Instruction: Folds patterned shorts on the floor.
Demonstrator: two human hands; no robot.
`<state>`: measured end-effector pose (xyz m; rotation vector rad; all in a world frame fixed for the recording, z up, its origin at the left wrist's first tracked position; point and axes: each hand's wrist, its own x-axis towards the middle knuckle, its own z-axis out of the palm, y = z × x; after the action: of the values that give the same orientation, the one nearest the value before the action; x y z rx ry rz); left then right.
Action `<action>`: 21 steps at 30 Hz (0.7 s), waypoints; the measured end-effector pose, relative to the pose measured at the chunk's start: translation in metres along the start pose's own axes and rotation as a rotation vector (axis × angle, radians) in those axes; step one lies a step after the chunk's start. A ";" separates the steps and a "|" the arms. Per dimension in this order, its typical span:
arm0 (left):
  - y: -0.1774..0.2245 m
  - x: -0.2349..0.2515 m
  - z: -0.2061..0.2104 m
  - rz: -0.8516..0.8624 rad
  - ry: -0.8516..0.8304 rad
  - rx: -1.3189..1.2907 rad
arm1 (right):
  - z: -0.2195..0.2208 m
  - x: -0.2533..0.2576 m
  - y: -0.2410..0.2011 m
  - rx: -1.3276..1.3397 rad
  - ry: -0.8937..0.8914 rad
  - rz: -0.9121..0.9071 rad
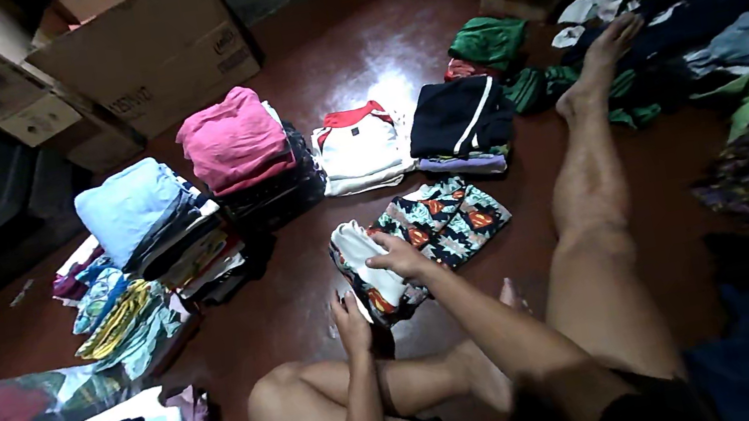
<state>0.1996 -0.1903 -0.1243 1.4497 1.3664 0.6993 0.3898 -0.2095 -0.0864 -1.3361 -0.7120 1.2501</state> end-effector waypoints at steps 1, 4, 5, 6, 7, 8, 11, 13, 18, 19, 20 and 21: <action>-0.005 0.001 -0.003 -0.016 -0.002 -0.034 | 0.001 0.000 0.002 0.060 -0.012 0.003; -0.010 -0.001 -0.007 -0.029 -0.048 -0.054 | -0.021 0.005 0.032 -0.030 0.156 0.044; -0.010 -0.002 -0.007 -0.036 -0.074 -0.038 | -0.033 0.008 0.044 -0.164 0.260 0.062; -0.009 -0.002 -0.005 -0.049 -0.102 -0.020 | -0.044 0.009 0.053 -0.289 0.348 0.075; -0.009 -0.002 -0.003 -0.061 -0.131 -0.008 | -0.052 0.008 0.056 -0.404 0.393 0.083; -0.012 0.000 0.002 -0.077 -0.160 -0.003 | -0.055 0.003 0.052 -0.520 0.413 0.082; -0.018 0.002 0.013 -0.120 -0.192 0.000 | -0.046 -0.011 0.028 -0.827 0.537 -0.014; -0.019 0.005 0.013 -0.133 -0.183 -0.009 | -0.032 -0.012 0.022 -1.004 0.605 -0.173; -0.015 0.009 0.014 -0.243 -0.174 -0.154 | -0.007 -0.006 0.078 -1.186 0.284 -0.101; -0.010 0.011 0.013 -0.282 -0.167 -0.216 | -0.006 -0.005 0.088 -1.199 0.260 -0.115; -0.006 0.015 0.010 -0.317 -0.158 -0.276 | -0.004 -0.003 0.091 -1.190 0.247 -0.130; -0.005 0.020 0.006 -0.349 -0.158 -0.328 | -0.003 -0.002 0.089 -1.167 0.232 -0.137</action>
<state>0.2071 -0.1730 -0.1357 0.9570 1.2706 0.5387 0.3703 -0.2301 -0.1713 -2.2490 -1.4297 0.4826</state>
